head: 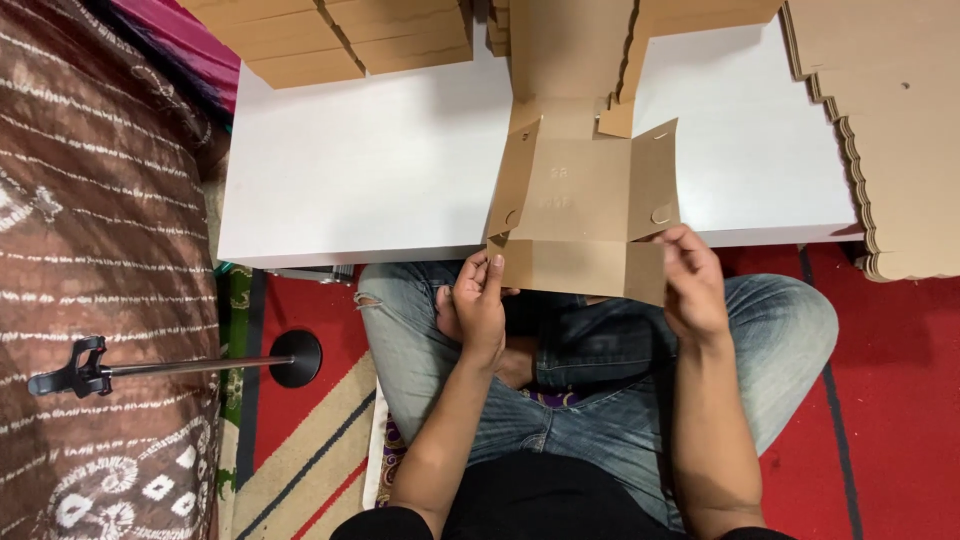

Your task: Assembling a cardboard box by folding along pre-scored lines and tucking in flaps.

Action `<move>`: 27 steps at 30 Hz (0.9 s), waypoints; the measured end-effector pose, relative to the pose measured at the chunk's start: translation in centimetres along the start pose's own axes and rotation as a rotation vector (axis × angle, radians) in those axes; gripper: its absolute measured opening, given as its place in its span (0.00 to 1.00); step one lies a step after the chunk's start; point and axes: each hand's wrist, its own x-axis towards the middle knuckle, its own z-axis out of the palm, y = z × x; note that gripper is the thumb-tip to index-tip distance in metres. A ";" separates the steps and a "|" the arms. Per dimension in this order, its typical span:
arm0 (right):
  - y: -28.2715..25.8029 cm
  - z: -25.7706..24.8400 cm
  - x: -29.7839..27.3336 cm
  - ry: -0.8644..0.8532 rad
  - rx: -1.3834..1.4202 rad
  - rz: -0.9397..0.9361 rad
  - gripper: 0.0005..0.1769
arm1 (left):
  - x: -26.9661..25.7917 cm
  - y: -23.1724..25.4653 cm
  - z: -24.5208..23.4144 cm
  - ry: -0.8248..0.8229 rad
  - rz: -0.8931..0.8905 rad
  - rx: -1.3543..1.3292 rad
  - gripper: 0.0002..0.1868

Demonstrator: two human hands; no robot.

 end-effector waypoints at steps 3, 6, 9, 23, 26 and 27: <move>-1.7 3.8 -0.9 -0.002 -0.086 0.090 0.16 | -0.2 0.3 0.1 0.003 0.004 0.007 0.10; -0.1 3.1 -0.6 -0.034 -0.121 0.146 0.13 | -0.2 0.3 0.0 0.005 0.009 0.020 0.10; -2.2 5.7 -1.0 -0.060 -0.268 0.161 0.11 | -0.2 0.0 -0.4 0.018 0.026 0.049 0.10; -0.9 6.6 -0.8 -0.013 -0.440 0.091 0.20 | -0.9 0.4 -0.5 0.071 -0.058 0.101 0.18; -2.1 7.5 -1.0 -0.145 -0.394 0.089 0.09 | -0.4 -0.1 -1.0 0.096 -0.038 0.105 0.18; -2.7 7.9 -1.0 -0.212 -0.386 0.078 0.04 | -0.3 -0.3 -1.3 0.107 -0.025 0.102 0.17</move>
